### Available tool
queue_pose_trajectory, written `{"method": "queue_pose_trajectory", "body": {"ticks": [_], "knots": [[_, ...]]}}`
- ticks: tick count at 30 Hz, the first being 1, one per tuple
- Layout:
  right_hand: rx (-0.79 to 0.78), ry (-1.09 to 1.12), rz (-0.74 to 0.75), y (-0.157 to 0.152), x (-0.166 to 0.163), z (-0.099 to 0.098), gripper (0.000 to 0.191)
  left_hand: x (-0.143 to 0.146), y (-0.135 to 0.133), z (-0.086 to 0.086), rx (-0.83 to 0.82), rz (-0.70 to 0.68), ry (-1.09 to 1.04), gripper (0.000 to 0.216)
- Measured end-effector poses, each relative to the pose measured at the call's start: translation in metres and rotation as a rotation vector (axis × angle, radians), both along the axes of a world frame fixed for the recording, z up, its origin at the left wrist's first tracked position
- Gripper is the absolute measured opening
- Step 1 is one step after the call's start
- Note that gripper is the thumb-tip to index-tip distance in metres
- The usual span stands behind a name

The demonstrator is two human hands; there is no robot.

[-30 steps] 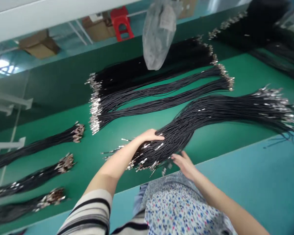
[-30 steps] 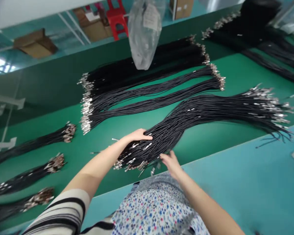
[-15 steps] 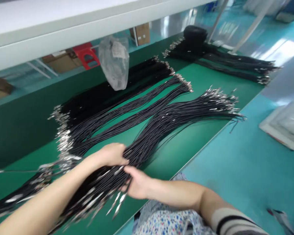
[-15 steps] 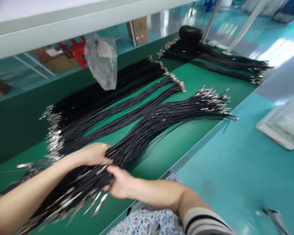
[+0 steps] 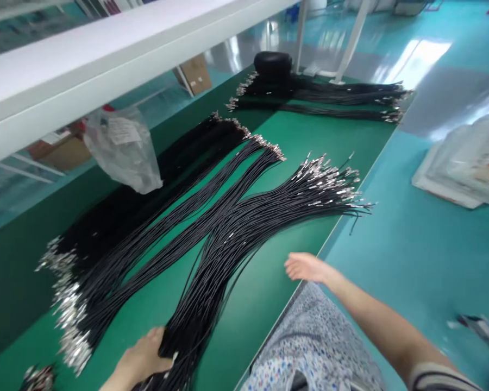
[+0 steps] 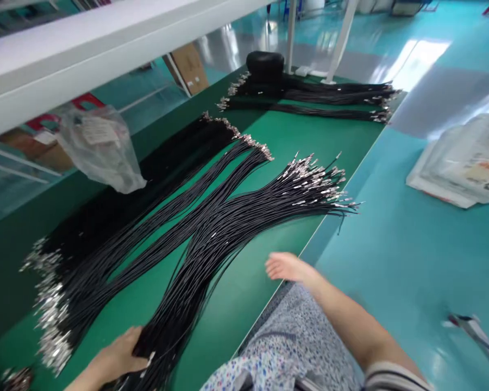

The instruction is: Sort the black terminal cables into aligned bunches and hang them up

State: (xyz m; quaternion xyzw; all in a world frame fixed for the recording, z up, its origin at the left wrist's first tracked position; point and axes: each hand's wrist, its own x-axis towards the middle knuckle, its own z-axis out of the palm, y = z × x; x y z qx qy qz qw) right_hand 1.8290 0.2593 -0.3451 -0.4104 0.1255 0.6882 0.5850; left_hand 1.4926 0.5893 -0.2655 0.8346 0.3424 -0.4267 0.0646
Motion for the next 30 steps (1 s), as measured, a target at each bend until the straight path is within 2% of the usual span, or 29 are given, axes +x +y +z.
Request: {"method": "queue_pose_trajectory", "body": {"ticks": [2,4,6,7,9,11,12,14,16,18,20,22,24,27,30], "knots": [[-0.076,-0.070,-0.378,-0.052,0.062,0.001,0.030,0.040,0.001,0.012,0.075,-0.067,-0.064,0.071],[-0.142,-0.076,-0.448,-0.087,0.105,-0.005,0.042,0.109,-0.009,0.021,0.052,-0.115,-0.325,0.070],[-0.220,-0.074,-0.407,-0.107,0.134,-0.015,0.048,0.201,-0.031,0.022,-0.080,-0.177,-0.586,0.066],[-0.250,-0.071,-0.409,-0.113,0.146,-0.020,0.049,0.251,-0.046,0.019,-0.132,-0.207,-0.671,0.065],[-0.247,-0.068,-0.507,-0.122,0.169,-0.030,0.045,0.351,-0.081,0.007,-0.171,-0.269,-0.773,0.070],[-0.178,-0.109,-0.639,-0.128,0.194,-0.033,0.038,0.436,-0.115,-0.011,-0.124,-0.288,-0.793,0.083],[-0.164,-0.188,-0.689,-0.130,0.207,-0.033,0.037,0.470,-0.130,-0.020,-0.103,-0.256,-0.766,0.089],[-0.248,-0.502,-0.716,-0.130,0.235,-0.026,0.047,0.515,-0.154,-0.036,-0.093,-0.213,-0.680,0.099],[-0.432,-0.942,-0.611,-0.123,0.260,-0.015,0.058,0.535,-0.169,-0.046,-0.059,-0.209,-0.622,0.108],[-0.637,-1.328,-0.392,-0.109,0.279,-0.002,0.066,0.538,-0.179,-0.047,-0.039,-0.228,-0.595,0.110],[-0.847,-1.534,-0.168,-0.092,0.289,0.008,0.074,0.535,-0.185,-0.044,-0.085,-0.230,-0.534,0.106],[-1.030,-1.599,-0.016,-0.076,0.290,0.013,0.078,0.534,-0.190,-0.040,-0.142,-0.230,-0.445,0.101],[-1.123,-1.623,0.072,-0.067,0.287,0.015,0.076,0.535,-0.194,-0.038,-0.145,-0.259,-0.384,0.092],[-1.133,-1.665,0.159,-0.065,0.285,0.015,0.071,0.540,-0.199,-0.036,-0.073,-0.317,-0.400,0.073],[-1.118,-1.623,0.229,-0.062,0.290,0.015,0.067,0.546,-0.194,-0.032,-0.022,-0.287,-0.429,0.066]]}}
